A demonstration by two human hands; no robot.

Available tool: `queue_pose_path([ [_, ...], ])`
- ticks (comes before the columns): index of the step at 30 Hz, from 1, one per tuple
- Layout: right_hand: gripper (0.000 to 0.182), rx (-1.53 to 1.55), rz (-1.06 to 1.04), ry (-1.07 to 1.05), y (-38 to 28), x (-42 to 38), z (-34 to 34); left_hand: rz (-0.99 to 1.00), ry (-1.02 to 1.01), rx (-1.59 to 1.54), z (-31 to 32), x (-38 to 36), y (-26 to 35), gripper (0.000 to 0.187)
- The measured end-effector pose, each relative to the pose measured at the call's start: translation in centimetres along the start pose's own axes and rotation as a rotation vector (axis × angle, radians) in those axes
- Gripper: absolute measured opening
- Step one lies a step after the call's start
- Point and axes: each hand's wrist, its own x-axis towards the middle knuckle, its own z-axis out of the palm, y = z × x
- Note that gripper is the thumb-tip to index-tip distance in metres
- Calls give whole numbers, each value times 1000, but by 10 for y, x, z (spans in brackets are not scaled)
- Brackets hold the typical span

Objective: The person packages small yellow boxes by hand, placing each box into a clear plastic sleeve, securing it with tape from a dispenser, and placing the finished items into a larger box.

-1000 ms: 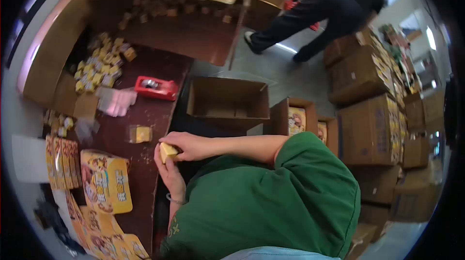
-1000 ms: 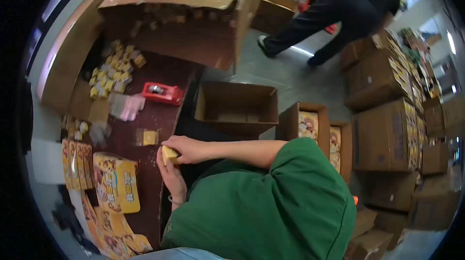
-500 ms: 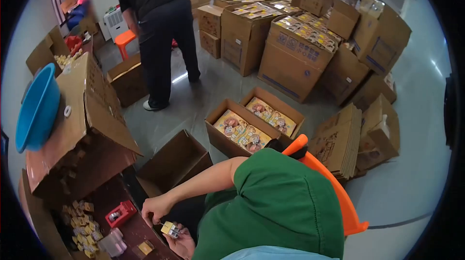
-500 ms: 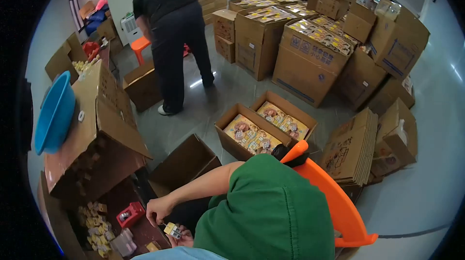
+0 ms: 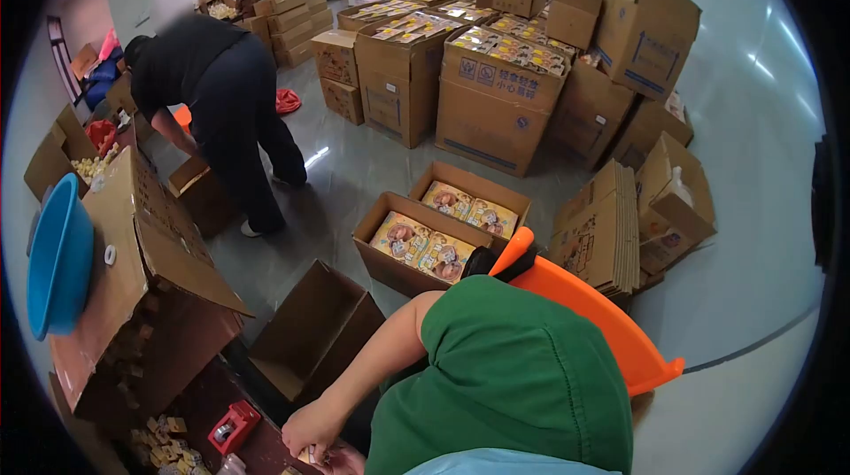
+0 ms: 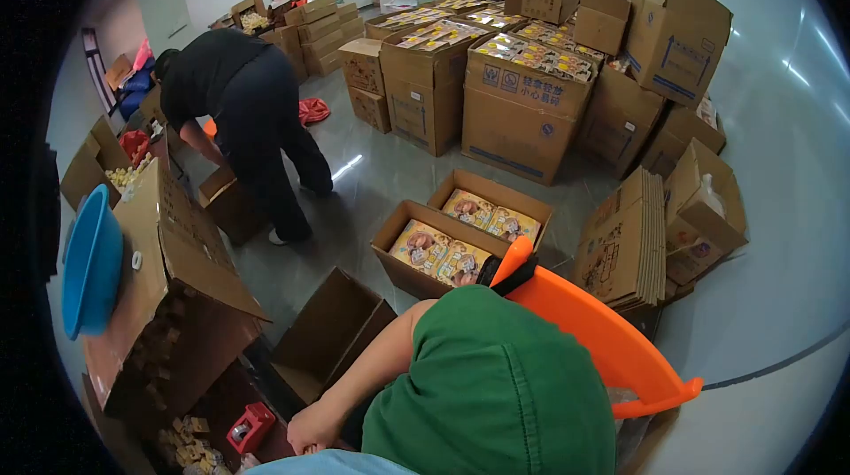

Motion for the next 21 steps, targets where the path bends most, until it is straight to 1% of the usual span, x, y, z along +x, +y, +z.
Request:
queue_pose_path([
  [1,30,18,19,-20,-2,2,3,11,0,-7,-2,-3,3,46],
  [3,29,94,-20,28,-11,2,2,37,8,-37,-10,-13,8,46],
  [4,27,123,58,-49,-26,2,-7,63,23,-61,-14,-22,10,46],
  [5,31,-30,-65,62,-24,1,-2,90,33,-102,-20,-34,13,46],
  [6,30,34,5,-1,-38,1,-13,115,33,-149,-23,-47,13,46],
  [7,29,86,-13,-26,-32,3,-8,130,18,-199,-23,-57,11,46],
  [8,34,192,31,-122,-43,0,-25,160,20,-233,-22,-65,11,46],
  [9,40,284,-33,-68,-30,-3,-17,146,-78,-263,-19,-65,13,45],
  [10,42,278,23,-152,-33,2,-29,150,68,-172,-27,-70,9,47],
  [11,43,342,147,-221,-32,7,-35,158,173,-56,-20,-71,16,44],
  [12,44,239,75,-175,-16,10,-33,256,345,146,-16,-78,18,46],
  [13,44,262,172,-122,-3,12,-32,306,512,354,-18,-92,24,50],
  [14,43,187,200,-118,2,20,-40,408,689,581,-32,-101,26,59],
  [15,44,225,271,-104,6,23,-50,488,854,817,-40,-105,24,69],
  [16,45,262,314,-72,14,29,-55,539,939,1000,-38,-107,33,78],
  [17,44,273,295,-20,17,39,-60,575,1011,1184,-37,-105,45,87],
  [18,43,385,400,43,11,52,-63,631,1043,1297,-43,-97,54,92],
  [19,42,264,266,50,19,67,-64,685,1066,1419,-50,-87,66,97],
  [21,42,374,232,12,16,101,-56,672,1066,1491,-59,-62,89,102],
])
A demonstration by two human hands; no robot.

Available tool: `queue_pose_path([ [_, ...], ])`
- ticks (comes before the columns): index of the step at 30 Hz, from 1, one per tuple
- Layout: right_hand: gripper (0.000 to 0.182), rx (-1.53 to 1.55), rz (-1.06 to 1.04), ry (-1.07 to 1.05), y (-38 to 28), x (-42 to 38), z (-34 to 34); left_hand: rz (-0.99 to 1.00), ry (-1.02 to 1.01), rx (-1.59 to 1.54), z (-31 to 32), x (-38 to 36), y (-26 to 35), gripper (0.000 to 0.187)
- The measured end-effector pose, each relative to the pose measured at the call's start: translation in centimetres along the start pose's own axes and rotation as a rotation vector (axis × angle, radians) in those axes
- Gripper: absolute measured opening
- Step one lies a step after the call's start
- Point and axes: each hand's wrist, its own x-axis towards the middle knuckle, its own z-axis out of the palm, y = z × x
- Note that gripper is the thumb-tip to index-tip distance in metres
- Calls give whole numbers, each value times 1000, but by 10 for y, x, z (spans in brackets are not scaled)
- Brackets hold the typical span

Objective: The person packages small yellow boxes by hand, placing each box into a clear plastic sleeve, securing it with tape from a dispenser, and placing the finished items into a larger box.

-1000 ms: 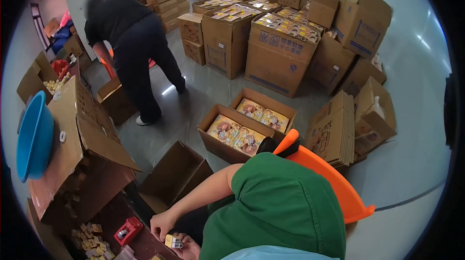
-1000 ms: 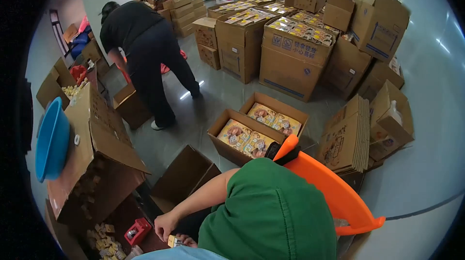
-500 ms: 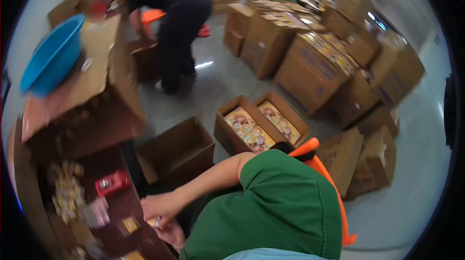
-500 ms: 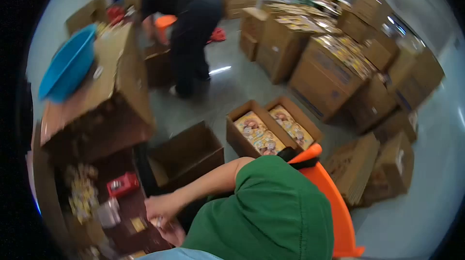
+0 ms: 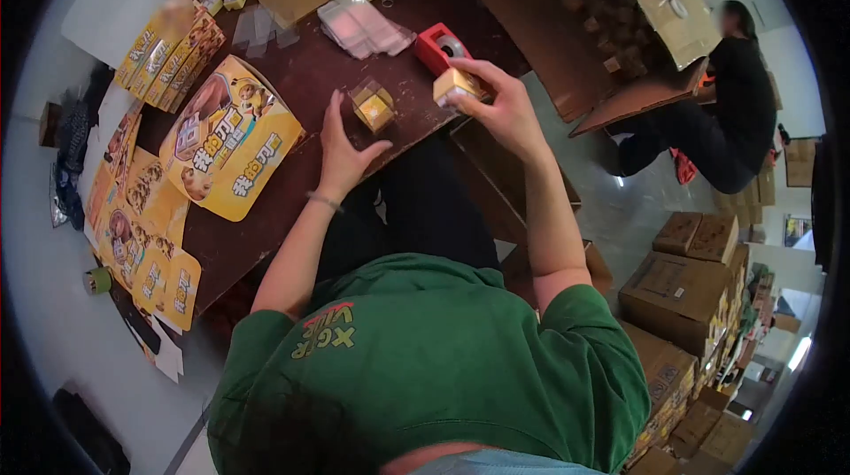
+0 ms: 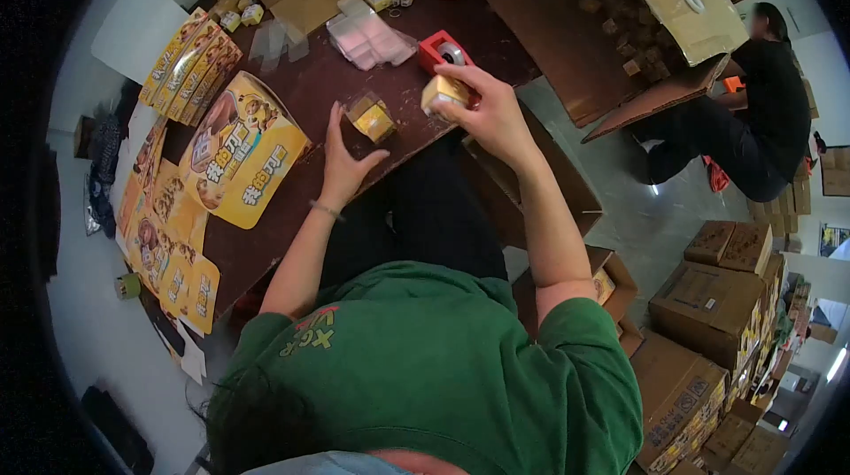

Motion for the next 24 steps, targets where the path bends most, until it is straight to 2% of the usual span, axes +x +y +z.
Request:
queue_pose_path([
  [2,43,-23,-36,-130,-6,26,20,67,-31,-103,21,26,-16,101],
  [3,44,-37,-82,-172,-8,38,33,41,-104,-235,26,32,-23,96],
  [5,46,-24,-50,-243,9,50,61,79,-36,-190,32,33,-22,86],
  [6,45,-67,-95,-272,18,50,68,19,-102,-253,30,31,-21,75],
  [7,45,-110,-140,-304,21,50,74,10,-145,-270,29,32,-22,73],
  [8,45,-111,-190,-283,24,50,78,-6,-189,-286,27,31,-25,71],
  [10,44,-22,-21,-281,24,53,77,-50,-231,-282,22,28,-19,68],
  [11,46,-28,-47,-216,26,56,79,-24,-196,-285,23,22,-8,71],
  [13,46,-7,-15,-218,26,54,82,40,-125,-294,28,13,9,75],
  [14,46,0,-2,-217,26,53,82,-63,-167,-285,37,8,-7,83],
  [17,45,-126,-124,-227,24,47,79,-2,-230,-393,34,17,-16,86],
  [18,46,-189,-173,-249,23,44,78,-18,-252,-486,35,22,-17,78],
  [21,47,-401,-370,-147,46,26,81,-30,-267,-429,39,34,-23,66],
  [22,48,-477,-422,-119,49,23,79,-15,-243,-404,34,37,-13,56],
  [23,50,-475,-363,-139,50,18,74,-16,-242,-384,35,36,-13,56],
  [24,49,-251,-299,-25,51,12,74,-17,-242,-363,36,36,-15,56],
])
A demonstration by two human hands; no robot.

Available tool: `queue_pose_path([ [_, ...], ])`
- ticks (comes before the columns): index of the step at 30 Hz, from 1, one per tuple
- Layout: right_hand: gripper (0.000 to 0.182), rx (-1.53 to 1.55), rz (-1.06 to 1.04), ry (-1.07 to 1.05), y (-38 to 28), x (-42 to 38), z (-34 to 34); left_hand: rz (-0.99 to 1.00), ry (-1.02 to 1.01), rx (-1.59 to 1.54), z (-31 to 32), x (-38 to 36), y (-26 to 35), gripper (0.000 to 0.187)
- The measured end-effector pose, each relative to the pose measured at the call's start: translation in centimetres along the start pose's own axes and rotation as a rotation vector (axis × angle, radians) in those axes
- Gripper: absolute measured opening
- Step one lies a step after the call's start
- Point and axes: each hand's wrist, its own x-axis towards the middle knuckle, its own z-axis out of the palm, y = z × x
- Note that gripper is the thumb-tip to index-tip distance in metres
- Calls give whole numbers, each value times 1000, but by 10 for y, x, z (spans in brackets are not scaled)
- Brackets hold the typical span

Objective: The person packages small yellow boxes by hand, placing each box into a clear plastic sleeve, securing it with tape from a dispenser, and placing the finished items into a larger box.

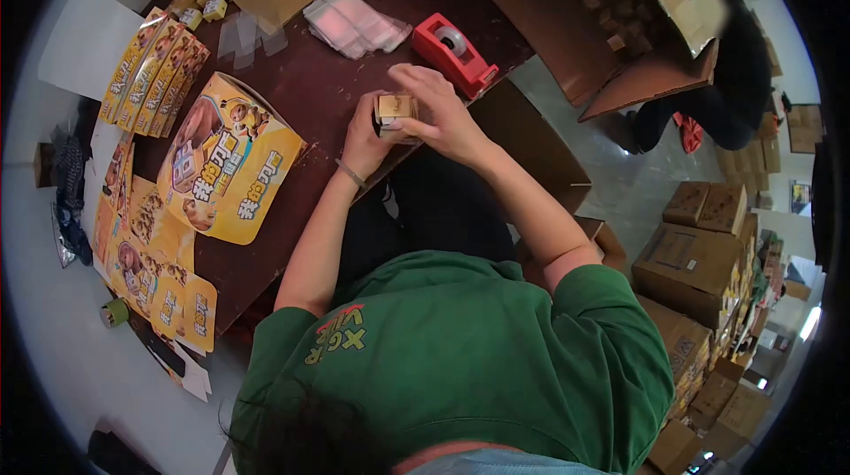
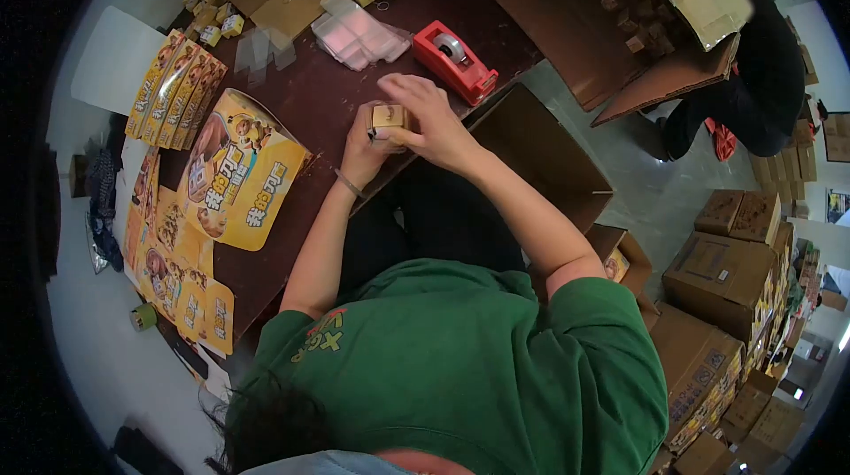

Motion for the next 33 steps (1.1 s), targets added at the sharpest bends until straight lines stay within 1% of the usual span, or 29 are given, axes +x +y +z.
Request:
queue_pose_path([
  [1,48,207,80,134,2,-7,2,-7,2,20,0,-1,2,55],
  [2,42,467,314,189,8,-13,5,-44,6,18,0,-4,5,55],
  [4,36,643,583,108,18,-18,4,8,52,108,3,-8,11,57],
  [5,32,760,664,57,24,-18,12,31,70,153,5,-13,12,58],
  [8,31,782,663,-44,26,-11,19,69,88,180,7,-22,15,60],
  [9,31,768,660,-35,22,-9,20,-46,1,-286,2,-26,18,61],
  [10,30,769,648,-21,20,-5,20,-158,-90,-753,-8,-25,37,62],
  [12,27,771,642,-1,17,-7,22,-185,-204,-881,-23,-18,31,55],
  [13,25,781,628,-44,21,-8,20,-214,-160,-682,-17,-10,21,49],
  [14,25,572,443,98,20,-15,20,-239,-117,-482,-10,-4,17,43],
  [15,25,359,247,239,17,-22,22,-242,-68,-518,-5,0,16,34],
  [16,26,143,46,381,15,-30,23,-229,-86,-506,-6,3,11,34],
  [17,31,136,-90,364,6,-40,20,-214,-100,-498,-6,6,12,34],
  [18,37,67,-247,270,1,-46,14,-226,-116,-506,-8,5,13,35],
  [19,37,18,-273,205,-3,-42,9,-235,-116,-510,-9,5,15,35],
  [20,38,-30,-286,147,-6,-39,8,-253,-127,-511,-10,4,16,36],
  [21,37,19,-227,139,-3,-30,8,-155,-149,-513,-11,5,15,35],
  [23,36,197,48,95,-1,-6,5,-193,-138,-521,-8,3,7,34],
  [24,30,187,95,97,5,-1,6,-212,-133,-523,-9,1,3,34],
  [27,23,174,38,-139,10,8,-6,-212,-110,-504,-8,2,11,30],
  [28,19,225,84,-124,11,9,-4,-219,-107,-498,-7,0,12,30],
  [31,19,144,186,-111,15,11,0,-175,-54,-584,0,-2,5,30],
  [33,17,259,233,-81,18,9,4,-103,-29,-603,3,-5,-3,35],
])
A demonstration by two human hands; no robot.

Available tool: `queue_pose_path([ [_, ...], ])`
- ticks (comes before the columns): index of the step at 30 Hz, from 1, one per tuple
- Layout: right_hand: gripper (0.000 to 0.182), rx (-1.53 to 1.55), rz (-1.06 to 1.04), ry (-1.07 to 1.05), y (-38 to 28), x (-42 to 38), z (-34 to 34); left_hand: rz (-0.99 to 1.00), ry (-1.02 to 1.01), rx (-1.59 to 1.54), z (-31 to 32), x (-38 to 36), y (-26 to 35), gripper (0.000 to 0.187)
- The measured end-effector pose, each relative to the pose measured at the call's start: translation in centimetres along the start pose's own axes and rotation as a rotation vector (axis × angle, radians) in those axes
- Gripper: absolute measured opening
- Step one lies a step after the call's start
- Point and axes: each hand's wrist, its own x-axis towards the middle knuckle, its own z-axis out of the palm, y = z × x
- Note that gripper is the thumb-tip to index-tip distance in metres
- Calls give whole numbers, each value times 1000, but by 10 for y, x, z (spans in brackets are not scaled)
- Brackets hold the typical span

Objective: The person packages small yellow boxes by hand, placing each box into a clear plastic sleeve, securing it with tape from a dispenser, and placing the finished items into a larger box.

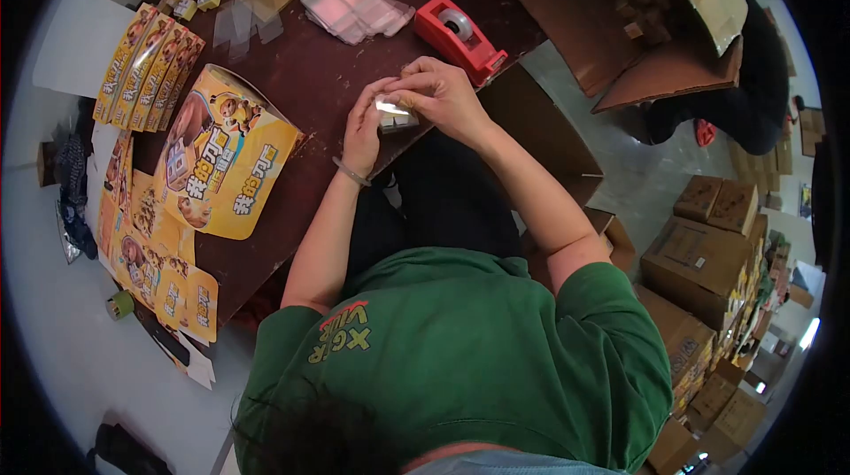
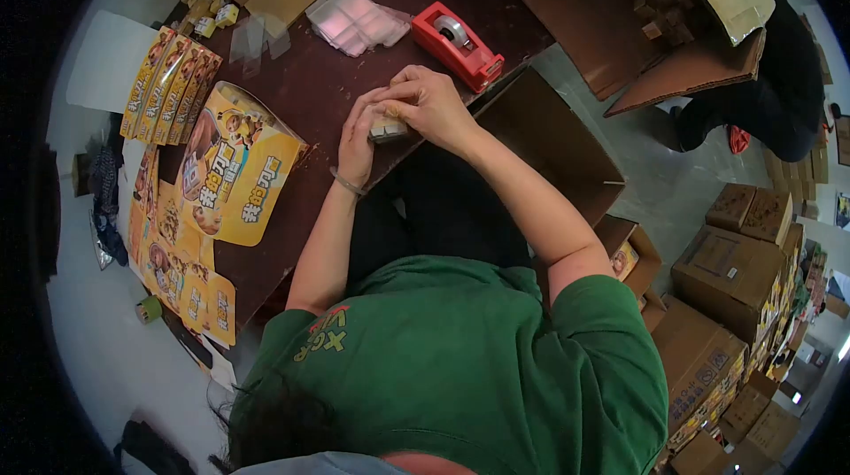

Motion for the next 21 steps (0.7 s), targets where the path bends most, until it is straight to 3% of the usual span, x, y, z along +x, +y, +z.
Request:
queue_pose_path([
  [4,13,140,88,-27,1,-1,1,-37,-123,-67,-1,-14,3,51],
  [5,13,189,167,-65,2,0,1,3,-151,209,-1,-18,9,60],
  [8,13,321,370,-215,-2,10,-6,-6,-128,465,3,-17,18,60],
  [11,13,139,228,-161,-5,11,-4,11,-130,464,-2,-13,16,56],
  [12,15,7,33,-78,-7,4,-3,7,-141,449,-5,-13,13,56],
  [16,17,-223,-215,18,-5,-10,-5,0,-167,456,-5,-16,11,55],
  [20,17,106,90,-7,0,-6,5,-5,-180,487,-5,-13,13,52],
  [21,19,65,147,13,0,-7,5,3,-173,463,-3,-15,13,51],
])
